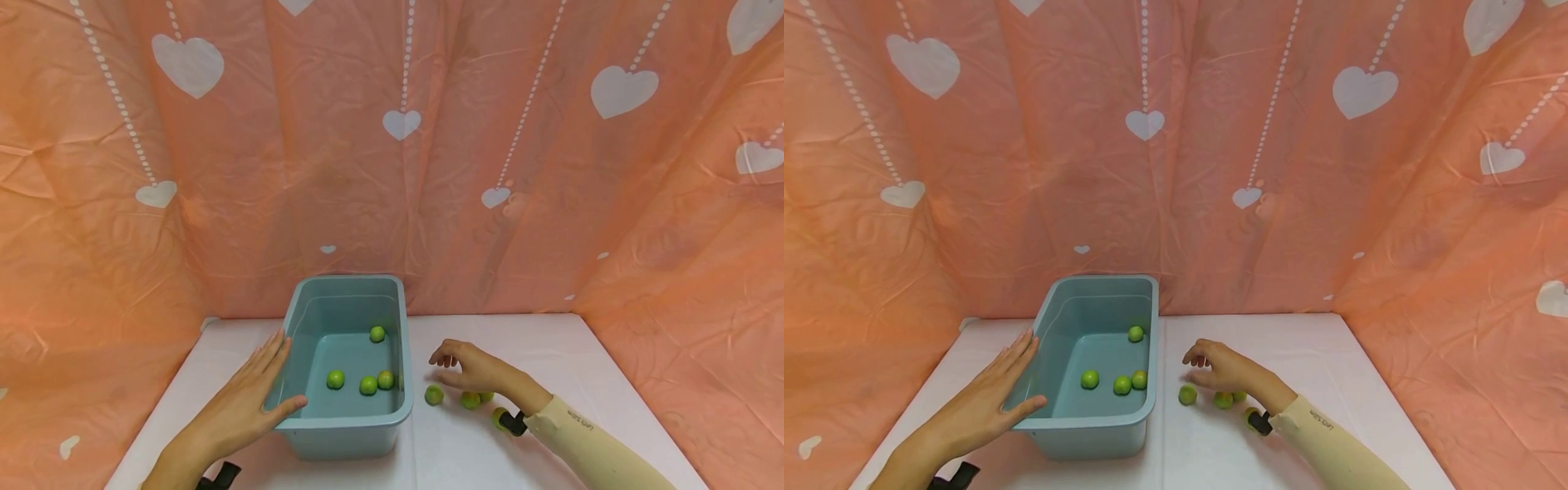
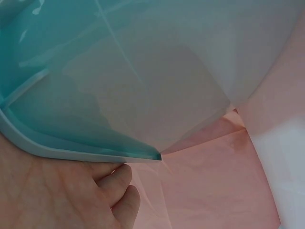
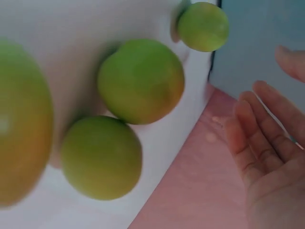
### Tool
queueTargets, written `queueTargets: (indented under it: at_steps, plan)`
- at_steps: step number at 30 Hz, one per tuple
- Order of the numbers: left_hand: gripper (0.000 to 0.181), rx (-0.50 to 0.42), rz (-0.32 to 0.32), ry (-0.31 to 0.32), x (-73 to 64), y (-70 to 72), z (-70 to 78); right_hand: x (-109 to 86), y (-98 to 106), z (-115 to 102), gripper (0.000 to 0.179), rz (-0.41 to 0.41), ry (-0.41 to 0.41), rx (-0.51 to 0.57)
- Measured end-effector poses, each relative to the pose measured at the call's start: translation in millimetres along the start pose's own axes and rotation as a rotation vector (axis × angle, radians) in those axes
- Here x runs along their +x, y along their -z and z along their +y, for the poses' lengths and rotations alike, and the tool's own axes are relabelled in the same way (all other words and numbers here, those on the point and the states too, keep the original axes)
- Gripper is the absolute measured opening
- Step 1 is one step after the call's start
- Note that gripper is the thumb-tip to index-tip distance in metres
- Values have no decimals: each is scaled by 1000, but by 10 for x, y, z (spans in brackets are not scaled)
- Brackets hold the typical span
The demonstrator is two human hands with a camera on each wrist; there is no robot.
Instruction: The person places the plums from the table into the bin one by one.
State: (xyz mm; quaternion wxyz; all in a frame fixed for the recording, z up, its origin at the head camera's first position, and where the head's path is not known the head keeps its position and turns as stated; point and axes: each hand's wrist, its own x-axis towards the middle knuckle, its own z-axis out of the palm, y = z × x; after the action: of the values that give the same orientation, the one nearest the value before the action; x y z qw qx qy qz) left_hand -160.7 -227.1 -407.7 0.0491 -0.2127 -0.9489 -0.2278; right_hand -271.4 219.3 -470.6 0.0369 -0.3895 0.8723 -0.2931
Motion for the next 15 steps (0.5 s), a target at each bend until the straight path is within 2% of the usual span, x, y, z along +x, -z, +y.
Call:
queueTargets:
  at_steps: [7, 11, 15]
  plan:
    - [101, 1, 5, 1, -8, -21, -2, -36, -56, 29, 28, -80, -10, 10]
    - [101, 5, 10, -5, -11, -29, -2, -57, -96, 41, 29, -101, -5, -13]
    - [100, 7, 12, -8, -10, -35, 2, -65, -140, 45, 29, -117, -37, -37]
